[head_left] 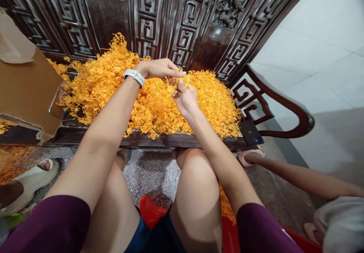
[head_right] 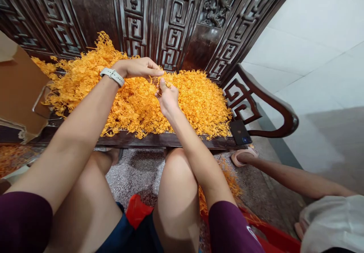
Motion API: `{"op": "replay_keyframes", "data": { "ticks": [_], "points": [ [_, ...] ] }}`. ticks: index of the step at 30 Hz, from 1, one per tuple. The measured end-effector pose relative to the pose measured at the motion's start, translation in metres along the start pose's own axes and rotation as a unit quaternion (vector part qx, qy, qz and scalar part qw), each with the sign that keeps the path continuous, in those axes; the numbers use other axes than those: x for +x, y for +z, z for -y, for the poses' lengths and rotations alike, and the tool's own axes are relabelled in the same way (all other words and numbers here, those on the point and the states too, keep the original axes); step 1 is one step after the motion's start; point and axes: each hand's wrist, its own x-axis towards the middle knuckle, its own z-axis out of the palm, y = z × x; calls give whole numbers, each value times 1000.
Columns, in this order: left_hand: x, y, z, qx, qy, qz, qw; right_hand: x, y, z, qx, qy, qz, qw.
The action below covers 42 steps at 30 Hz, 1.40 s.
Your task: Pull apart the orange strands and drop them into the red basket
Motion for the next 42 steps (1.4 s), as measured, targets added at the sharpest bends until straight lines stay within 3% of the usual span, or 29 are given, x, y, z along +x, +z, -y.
{"op": "replay_keyframes", "data": {
  "ticks": [8,15,20,30,35,42],
  "points": [
    [1,-1,-3,-24,-108,45,993,0,-2,-8,-116,-21,7,993],
    [5,1,-9,18,-85,14,996,3,-1,-11,-234,-108,24,966],
    [13,5,-5,8,-48,34,998,3,2,-13,-247,-70,11,966],
    [14,18,2,-27,-39,-77,996,-5,6,4,-140,17,58,988],
    [26,31,8,-67,-33,-165,983,-9,12,6,-135,27,39,990],
    [32,37,-1,-78,-45,-202,975,-3,10,9,-144,5,60,988]
  ]
}}
